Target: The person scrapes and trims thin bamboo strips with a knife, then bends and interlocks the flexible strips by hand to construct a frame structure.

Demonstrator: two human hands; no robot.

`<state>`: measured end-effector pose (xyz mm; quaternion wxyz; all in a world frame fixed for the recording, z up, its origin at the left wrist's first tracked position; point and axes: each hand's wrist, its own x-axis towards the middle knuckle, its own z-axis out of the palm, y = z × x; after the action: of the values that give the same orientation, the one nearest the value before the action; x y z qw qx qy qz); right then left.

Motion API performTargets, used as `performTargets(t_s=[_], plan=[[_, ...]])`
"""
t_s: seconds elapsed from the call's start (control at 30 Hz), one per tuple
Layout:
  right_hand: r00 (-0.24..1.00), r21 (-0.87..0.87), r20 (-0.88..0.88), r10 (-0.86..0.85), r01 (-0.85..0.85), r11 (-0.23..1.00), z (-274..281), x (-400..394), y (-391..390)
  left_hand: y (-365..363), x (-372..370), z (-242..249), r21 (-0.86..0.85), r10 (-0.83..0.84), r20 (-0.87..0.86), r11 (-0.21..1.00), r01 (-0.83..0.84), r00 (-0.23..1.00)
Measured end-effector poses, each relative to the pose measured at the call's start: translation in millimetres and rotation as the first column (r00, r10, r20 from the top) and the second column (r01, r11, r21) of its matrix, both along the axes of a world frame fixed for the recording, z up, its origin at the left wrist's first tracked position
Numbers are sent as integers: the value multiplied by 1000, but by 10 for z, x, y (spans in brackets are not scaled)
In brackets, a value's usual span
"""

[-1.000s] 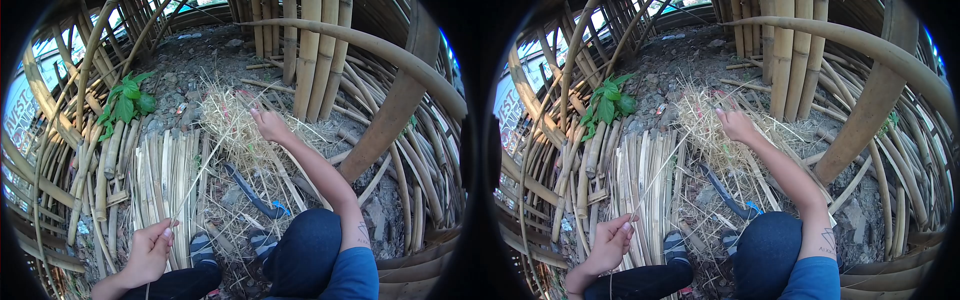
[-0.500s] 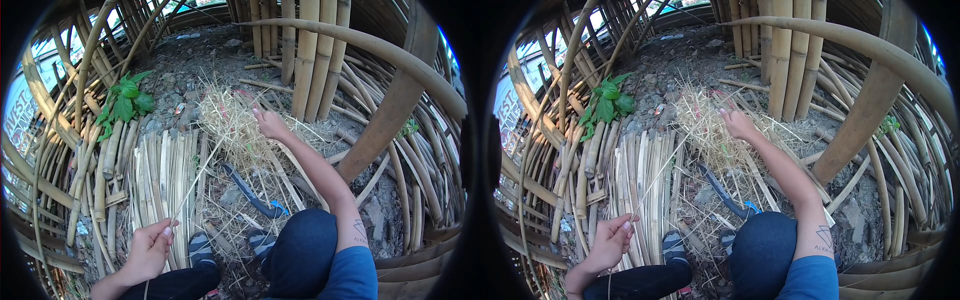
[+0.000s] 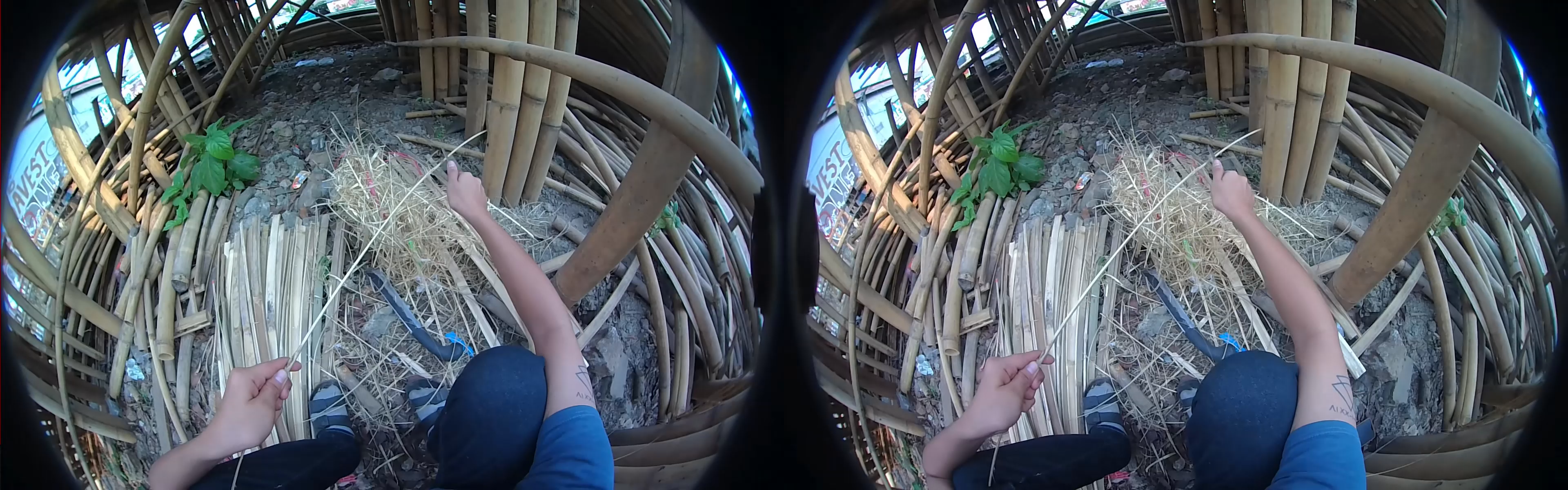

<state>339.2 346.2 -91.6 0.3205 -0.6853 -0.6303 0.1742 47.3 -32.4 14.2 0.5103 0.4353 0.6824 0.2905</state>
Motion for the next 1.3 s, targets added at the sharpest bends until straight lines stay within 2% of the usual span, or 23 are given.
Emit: performTargets(t_s=[0.03, 0.07, 0.2, 0.27, 0.3, 0.37, 0.4, 0.47, 0.57, 0.7, 0.77, 0.8, 0.9, 0.97, 1.03, 1.07, 1.2, 1.3], plan=[[996, 3, -41, -83, 83, 997, -1, 9, 15, 18, -14, -8, 5, 5, -2, 1000, -5, 1000], [991, -26, -88, -100, 99, 995, -34, 5, 13, 26, -28, -23, 8, 12, -1, 1000, -12, 1000], [986, 88, -138, -89, 102, 991, -120, -146, -169, 62, -61, -12, -33, 74, 59, 997, -72, 996], [973, 237, -179, 143, -99, 967, -89, -226, -307, 74, -82, -36, -40, 90, 98, 995, -86, 991], [973, 235, -178, 145, -101, 967, -55, -288, -406, 82, -86, -42, -42, 95, 131, 995, -90, 987], [916, 310, -184, 358, -291, 905, 15, -415, -625, 86, -58, -11, -42, 103, 124, 994, -98, 987], [917, 310, -185, 355, -288, 906, 23, -461, -709, 83, -46, 9, -39, 110, 116, 994, -106, 987], [923, 270, 159, 350, -382, 884, 37, -515, -814, 68, -38, 41, -39, 97, 112, 995, -93, 989], [943, 346, 111, 312, -331, 878, -66, -520, -673, 45, -37, 58, -33, 71, 95, 997, -68, 993], [924, 412, 175, 339, -382, 827, -24, -498, -523, 2, -13, 117, -30, 47, 133, 999, -43, 990], [943, 576, 224, 247, -333, 747, -65, -398, -259, -13, -10, 115, -27, 32, 136, 999, -29, 990], [958, 459, 255, 133, -241, 855, 5, -376, -209, -11, -10, 118, -16, 23, 143, 1000, -21, 989], [934, 520, 321, 159, -314, 794, 49, -387, -212, -11, -1, 162, -37, 39, 137, 999, -34, 990], [936, 479, 304, 179, -313, 820, 52, -294, -150, -21, -9, 120, -38, 34, 127, 999, -29, 991], [961, 366, 268, 64, -163, 916, 142, -203, -79, -36, -15, 108, -28, 25, 121, 999, -22, 992], [944, 410, 299, 141, -260, 874, 121, -195, -114, -29, -19, 114, -31, 18, 113, 999, -14, 993], [925, 368, 336, 178, -303, 879, 44, -172, -99, -39, -15, 85, -34, -2, 129, 999, 6, 992], [932, 418, 318, 175, -303, 857, 53, -140, -161, -8, -14, 90, -57, 3, 92, 998, 2, 996]])
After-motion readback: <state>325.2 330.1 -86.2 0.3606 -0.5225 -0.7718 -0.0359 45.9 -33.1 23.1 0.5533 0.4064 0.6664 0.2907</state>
